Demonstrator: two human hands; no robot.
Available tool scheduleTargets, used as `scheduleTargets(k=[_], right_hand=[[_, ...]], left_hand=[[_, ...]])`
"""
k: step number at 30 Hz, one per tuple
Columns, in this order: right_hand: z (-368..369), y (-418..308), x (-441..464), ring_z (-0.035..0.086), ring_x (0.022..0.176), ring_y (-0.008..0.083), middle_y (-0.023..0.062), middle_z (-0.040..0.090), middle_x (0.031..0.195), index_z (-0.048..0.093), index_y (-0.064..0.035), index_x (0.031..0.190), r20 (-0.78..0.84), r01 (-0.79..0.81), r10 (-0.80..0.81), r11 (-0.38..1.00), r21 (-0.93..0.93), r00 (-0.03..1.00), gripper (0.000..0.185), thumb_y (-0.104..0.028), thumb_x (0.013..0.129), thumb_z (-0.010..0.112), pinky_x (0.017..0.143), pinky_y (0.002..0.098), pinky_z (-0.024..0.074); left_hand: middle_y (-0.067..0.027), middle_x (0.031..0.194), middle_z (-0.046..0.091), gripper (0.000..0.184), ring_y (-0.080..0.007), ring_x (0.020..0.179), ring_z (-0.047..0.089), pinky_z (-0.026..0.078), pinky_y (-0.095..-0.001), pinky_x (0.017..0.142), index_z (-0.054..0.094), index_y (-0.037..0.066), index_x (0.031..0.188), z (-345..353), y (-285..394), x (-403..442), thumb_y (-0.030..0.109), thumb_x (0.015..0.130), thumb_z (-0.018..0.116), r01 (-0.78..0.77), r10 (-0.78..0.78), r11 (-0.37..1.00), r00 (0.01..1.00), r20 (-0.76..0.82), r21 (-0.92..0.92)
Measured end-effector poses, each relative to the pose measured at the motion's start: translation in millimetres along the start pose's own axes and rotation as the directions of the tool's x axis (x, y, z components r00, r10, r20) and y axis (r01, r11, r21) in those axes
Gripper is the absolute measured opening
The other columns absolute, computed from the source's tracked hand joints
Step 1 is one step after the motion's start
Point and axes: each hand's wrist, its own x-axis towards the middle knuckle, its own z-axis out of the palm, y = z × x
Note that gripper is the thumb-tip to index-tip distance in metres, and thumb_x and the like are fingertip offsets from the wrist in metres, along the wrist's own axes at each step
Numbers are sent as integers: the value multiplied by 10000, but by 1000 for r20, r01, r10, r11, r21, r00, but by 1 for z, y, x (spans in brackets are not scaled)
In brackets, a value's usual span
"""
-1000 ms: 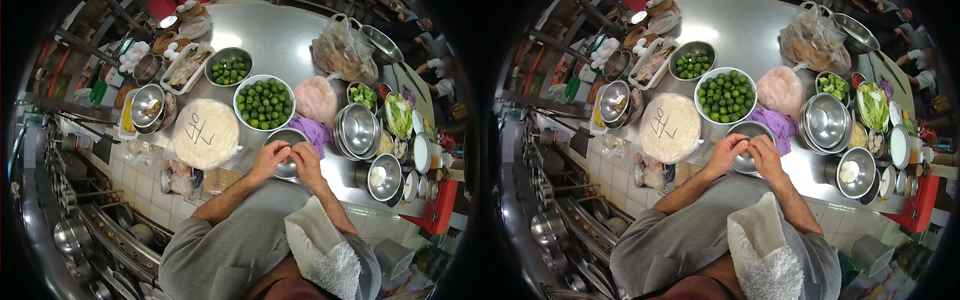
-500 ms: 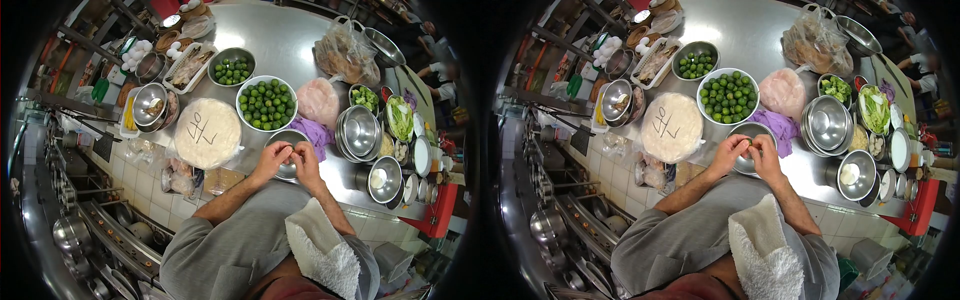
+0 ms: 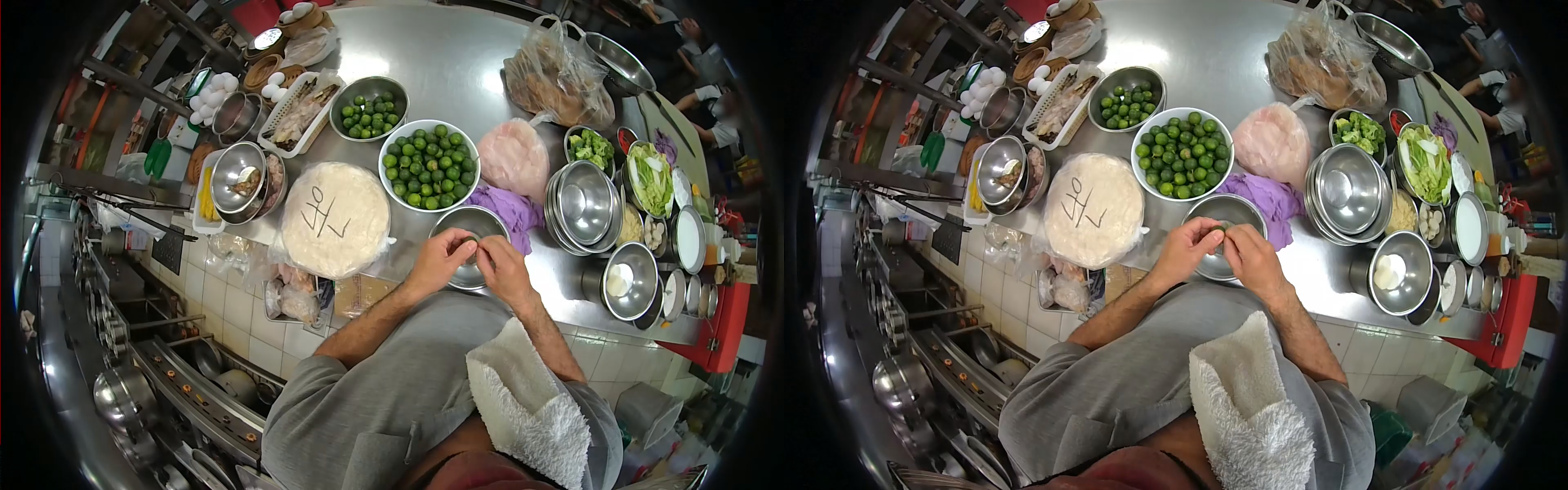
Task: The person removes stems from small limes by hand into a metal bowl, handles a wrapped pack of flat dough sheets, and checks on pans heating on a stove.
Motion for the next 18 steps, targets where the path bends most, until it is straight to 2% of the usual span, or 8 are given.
scheduleTargets(k=[4,9,12,14,18], right_hand=[[7,6,-5,580,630,303,129,563,812,560,-9,878,-13,-19,18,994,-110,1000,152,11,754,645,534,379,480],[19,10,-9,571,603,319,130,528,778,519,-21,859,-26,-25,21,984,-175,999,154,-14,758,635,499,397,475],[28,11,-10,558,589,332,140,508,764,496,-22,846,-54,-32,20,970,-242,998,150,-32,772,625,483,411,462],[30,10,-7,551,581,338,146,498,756,487,-22,837,-71,-34,16,963,-267,997,149,-40,777,622,474,419,453],[35,11,-6,549,583,344,156,483,746,471,-24,826,-60,-40,22,952,-305,998,164,-59,787,626,478,426,453]], left_hand=[[-16,860,612,232,-57,738,530,453,-211,646,571,-16,1074,2,-5,1,164,929,586,-24,24,999,1000,12,33],[-23,871,620,227,-61,748,543,461,-216,664,572,-17,1070,-2,-13,4,160,928,587,-13,13,1000,998,56,7],[-33,874,633,220,-68,762,568,471,-221,678,576,-20,1059,-2,-11,5,151,920,591,-47,45,996,999,21,72],[-45,875,645,216,-75,777,589,481,-225,684,589,-22,1033,-3,-4,7,152,906,601,-21,22,985,1000,-5,171],[-48,862,649,223,-74,764,592,486,-231,678,600,-24,1006,-12,0,11,169,895,613,-3,1,974,1000,8,227]])
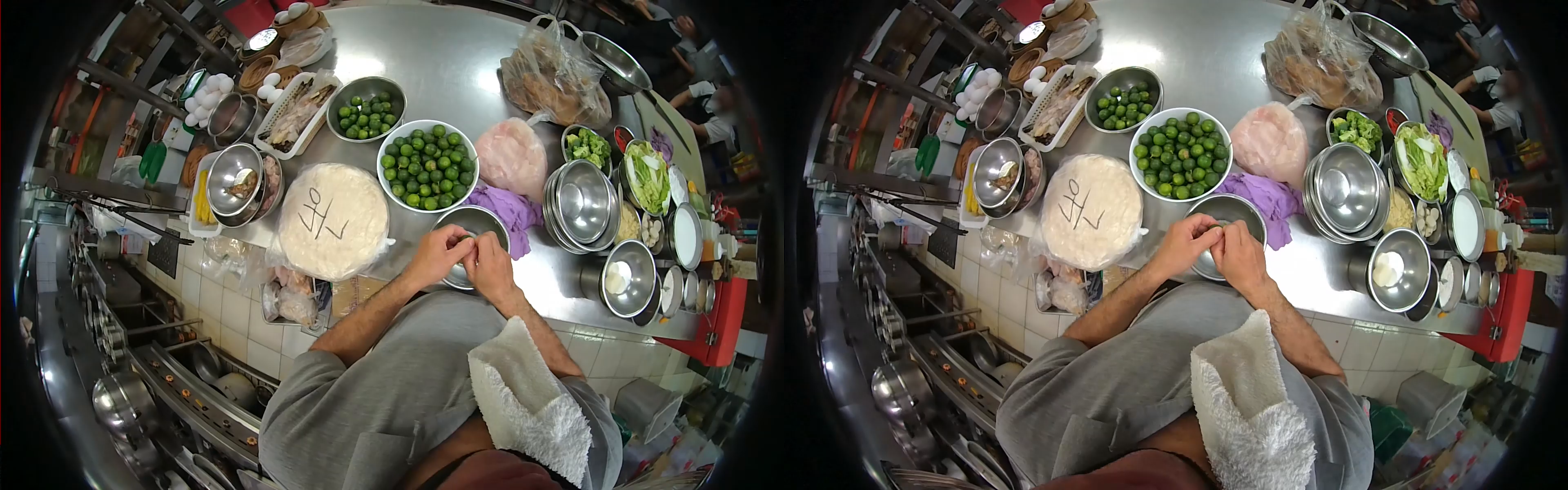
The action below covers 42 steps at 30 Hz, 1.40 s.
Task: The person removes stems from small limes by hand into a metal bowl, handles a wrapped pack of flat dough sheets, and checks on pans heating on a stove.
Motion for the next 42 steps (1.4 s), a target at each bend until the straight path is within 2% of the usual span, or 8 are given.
scheduleTargets(k=[8,12,24,28,33,36,39,42], right_hand=[[8,0,3,551,613,364,175,486,765,457,-16,830,20,-19,19,1000,3,1000,168,-67,797,614,509,450,456],[3,19,-1,539,657,410,202,496,792,469,0,855,22,-291,290,957,14,957,127,-39,802,577,584,487,448],[-17,0,-2,551,788,351,150,556,823,581,-10,856,192,-268,247,959,91,950,47,-13,809,579,697,433,452],[-18,5,-8,560,773,349,151,569,813,590,-12,869,130,-254,237,957,140,963,51,-19,819,589,694,426,451],[-12,9,-6,569,789,340,149,577,824,592,-10,877,190,-174,145,974,146,971,60,-21,819,596,689,407,450],[-12,-3,2,571,786,338,144,579,826,593,-8,878,202,-242,208,956,166,957,62,-21,817,596,690,406,451],[-13,-3,1,573,786,337,141,582,830,595,-9,882,202,-230,194,958,172,960,66,-19,816,596,693,407,453],[-14,0,0,576,791,336,142,583,835,596,-8,890,206,-231,193,956,179,959,72,-14,818,594,702,406,455]], left_hand=[[-17,845,626,217,-64,757,555,454,-214,672,606,-8,1001,2,-11,-3,184,901,605,41,-53,984,996,-67,-173],[3,831,606,187,-54,734,532,440,-204,664,598,0,1026,-3,-5,-10,133,895,604,7,-44,951,992,-114,-310],[-21,906,582,278,-81,774,528,457,-240,716,583,16,1089,-68,-3,28,106,831,638,-234,255,967,900,-353,102],[-61,920,589,263,-112,790,545,446,-243,744,561,-2,1121,-60,56,-5,156,910,559,-256,249,882,966,-72,-394],[-148,875,601,299,-230,743,518,425,-371,642,611,-31,958,-47,182,-54,257,939,530,-665,878,444,455,146,-601],[-146,874,607,294,-224,746,517,410,-376,596,643,-15,901,-25,215,-78,269,919,567,-622,854,347,520,-38,-702],[-203,926,604,522,-286,767,596,447,-380,698,600,-67,1042,-18,228,-71,417,849,637,-719,957,194,289,-33,-667],[-243,947,531,477,-201,537,511,492,-321,493,633,-77,944,3,230,-69,395,899,583,-577,927,-148,202,-316,-803]])
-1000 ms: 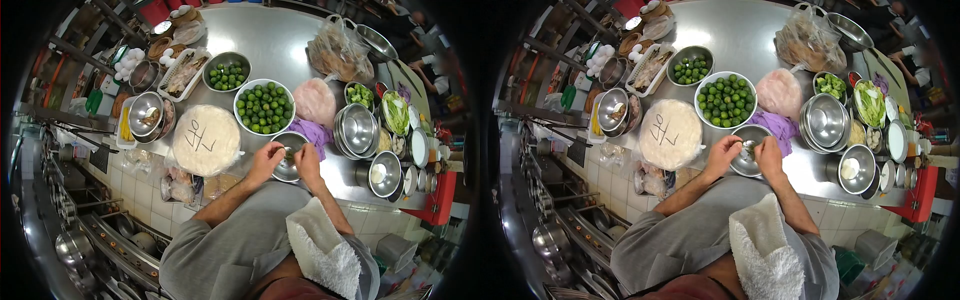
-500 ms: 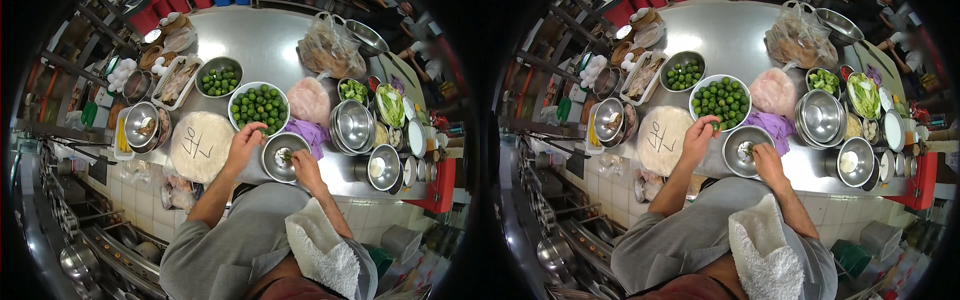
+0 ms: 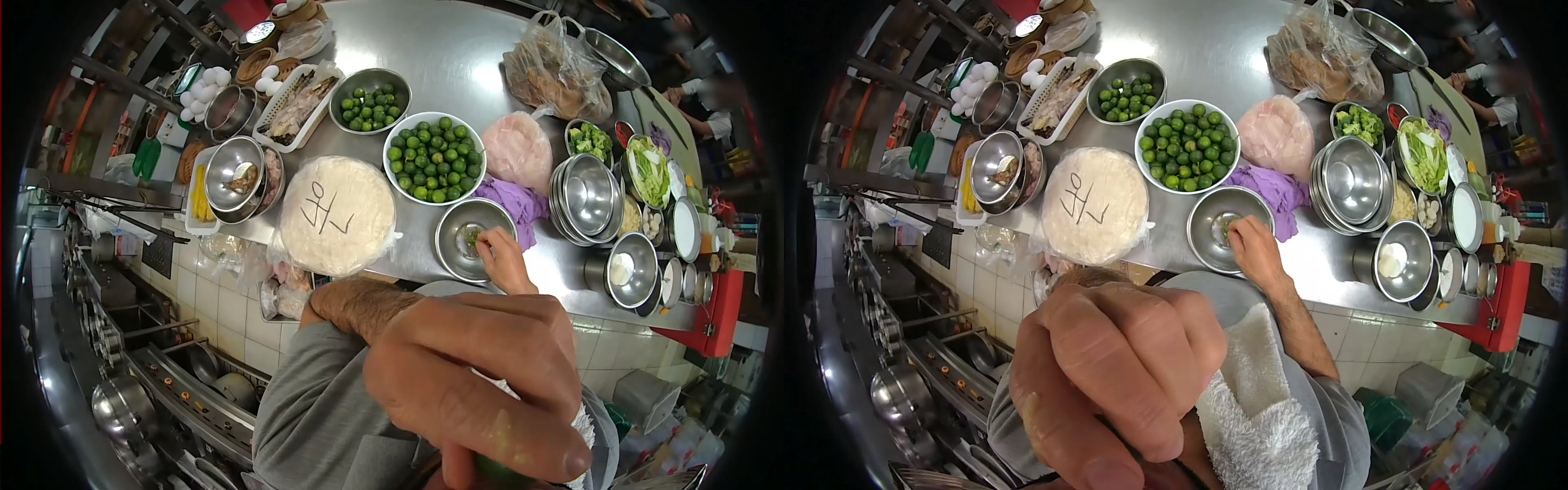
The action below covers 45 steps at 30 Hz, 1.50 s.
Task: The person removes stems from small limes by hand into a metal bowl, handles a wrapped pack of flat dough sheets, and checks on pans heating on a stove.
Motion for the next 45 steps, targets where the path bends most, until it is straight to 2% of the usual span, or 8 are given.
scheduleTargets(k=[10,15,20,25,27,41,43,45], right_hand=[[-12,9,3,562,899,329,154,542,975,590,-3,957,-153,60,-62,998,-12,986,147,24,812,594,766,386,466],[-15,22,0,576,838,285,138,552,958,592,7,948,-171,67,-64,998,14,983,188,38,770,643,716,345,472],[-13,16,0,548,898,312,117,552,952,602,-24,935,-182,104,-108,994,-33,977,179,7,762,637,774,390,440],[-11,13,5,552,896,301,121,562,930,605,-20,940,-157,140,-153,986,-89,976,194,7,754,652,776,380,436],[-12,15,2,556,885,302,126,564,923,606,-14,935,-159,131,-140,989,-69,977,181,5,760,647,765,379,441],[-12,16,-19,568,851,336,158,582,900,601,14,924,-192,-122,125,992,27,973,118,1,807,602,740,392,454],[-10,13,-17,575,836,327,156,586,900,601,15,923,-217,-94,100,995,35,971,117,13,806,600,725,384,460],[-10,11,-14,582,820,318,153,590,900,601,15,921,-217,-57,66,997,47,974,117,25,805,598,710,377,466]], left_hand=[[-79,821,528,379,-165,717,499,402,-331,631,476,44,1012,-45,26,-22,335,857,663,315,-332,800,941,-60,511],[-71,855,515,276,-134,740,479,400,-299,673,475,19,1013,-69,47,-91,240,893,588,623,-361,608,769,-527,492],[-65,881,543,206,-95,747,483,420,-245,685,519,-8,1051,-112,54,-141,116,895,570,849,-231,79,525,-819,522],[-102,894,583,199,-224,772,566,465,-326,696,588,10,1017,-152,72,-135,108,845,613,625,-348,-469,519,-781,624],[-147,927,596,241,-330,814,583,476,-392,723,590,24,1035,-165,82,-139,109,813,633,274,-580,-640,440,-685,718],[-149,875,643,245,-330,822,610,474,-404,740,588,8,1015,-189,59,-131,226,912,546,438,-546,-609,373,-750,661],[-73,857,621,247,-187,785,585,466,-317,717,592,15,1002,-176,55,-134,243,940,520,867,-551,-146,329,-767,476],[-29,882,581,240,-96,799,517,433,-252,725,590,19,998,-130,50,-105,233,960,490,914,-531,-1,344,-774,407]])
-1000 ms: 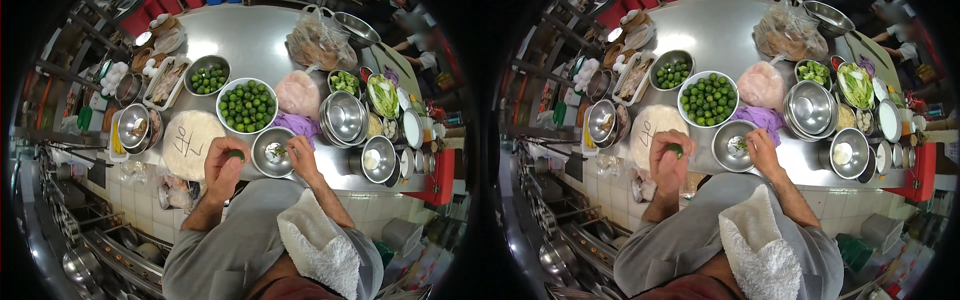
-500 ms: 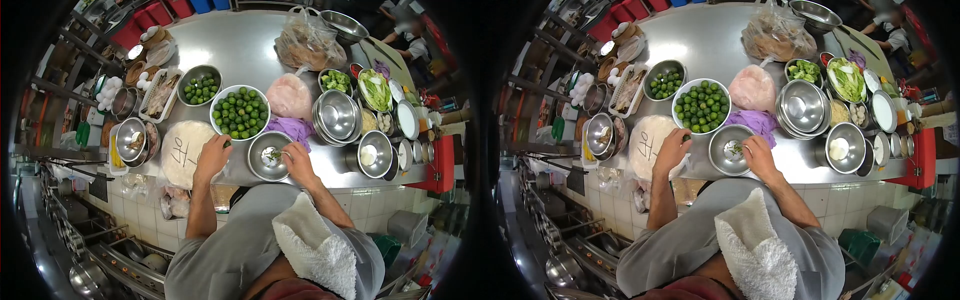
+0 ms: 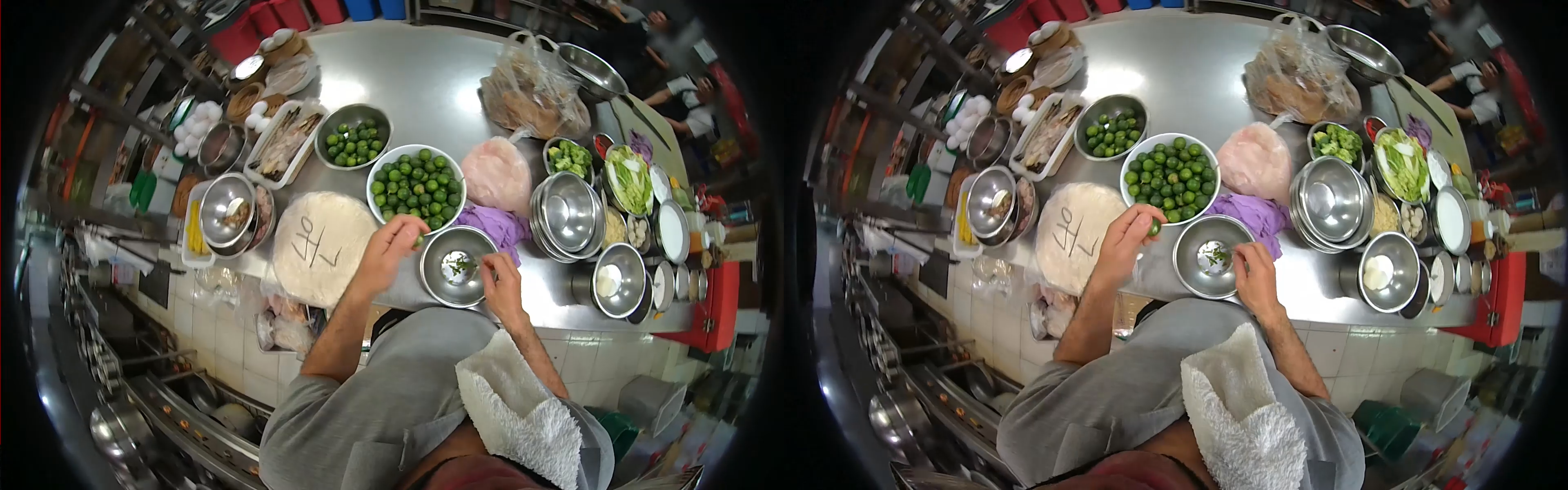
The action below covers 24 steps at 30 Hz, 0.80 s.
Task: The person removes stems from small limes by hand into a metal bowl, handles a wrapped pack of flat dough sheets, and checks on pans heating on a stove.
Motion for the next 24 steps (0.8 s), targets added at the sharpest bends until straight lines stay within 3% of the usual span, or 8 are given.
scheduleTargets(k=[3,6,7,11,14,17,21,24], right_hand=[[2,-8,5,593,777,284,143,594,891,602,15,918,23,108,-109,994,33,994,117,48,806,594,677,351,475],[5,-15,14,590,744,256,131,589,871,602,16,909,112,251,-259,964,85,959,111,59,808,592,654,335,477],[9,-17,16,587,739,256,130,586,861,601,16,904,126,270,-285,954,129,950,106,61,809,591,648,336,477],[11,-18,17,582,728,259,130,581,836,602,12,890,293,321,-403,901,291,867,96,64,809,590,634,336,473],[14,-17,15,583,727,263,136,585,838,605,6,878,401,378,-528,836,397,749,85,53,807,603,622,332,468],[9,-31,5,585,715,248,120,597,853,612,-2,877,521,311,-561,813,492,643,78,33,808,613,615,314,468],[23,-32,-16,574,676,217,108,593,839,622,-6,881,580,278,-643,753,596,500,71,8,812,621,588,297,462],[47,-22,-41,560,679,190,103,581,801,625,-4,909,669,243,-611,788,566,422,86,-25,826,619,612,295,462]], left_hand=[[-60,823,559,260,-161,760,488,409,-316,685,566,-13,898,22,60,-34,197,951,422,-393,421,875,906,41,-282],[-128,926,602,416,-247,798,551,437,-391,740,581,-38,1000,37,113,-48,370,951,516,-666,838,505,531,126,-549],[-126,929,606,476,-254,788,554,438,-393,710,579,-44,998,51,127,-58,424,934,517,-735,884,392,468,4,-554],[-114,915,608,583,-253,748,553,436,-372,630,583,-51,992,104,158,-89,520,896,513,-914,926,211,300,-229,-347],[-129,733,571,448,-164,555,502,399,-293,482,623,-51,834,141,166,-97,373,944,524,-966,877,-86,43,-478,-245],[-85,682,595,530,-163,559,500,379,-283,499,630,-32,840,174,161,-120,471,932,494,-987,801,67,142,-581,-149],[-95,759,641,555,-178,575,508,403,-333,522,628,-4,873,181,147,-137,537,891,505,-980,897,-75,-147,-418,185],[-103,825,634,544,-199,631,522,416,-346,559,614,-14,919,201,149,-188,522,887,524,-915,961,-34,-140,-238,402]])
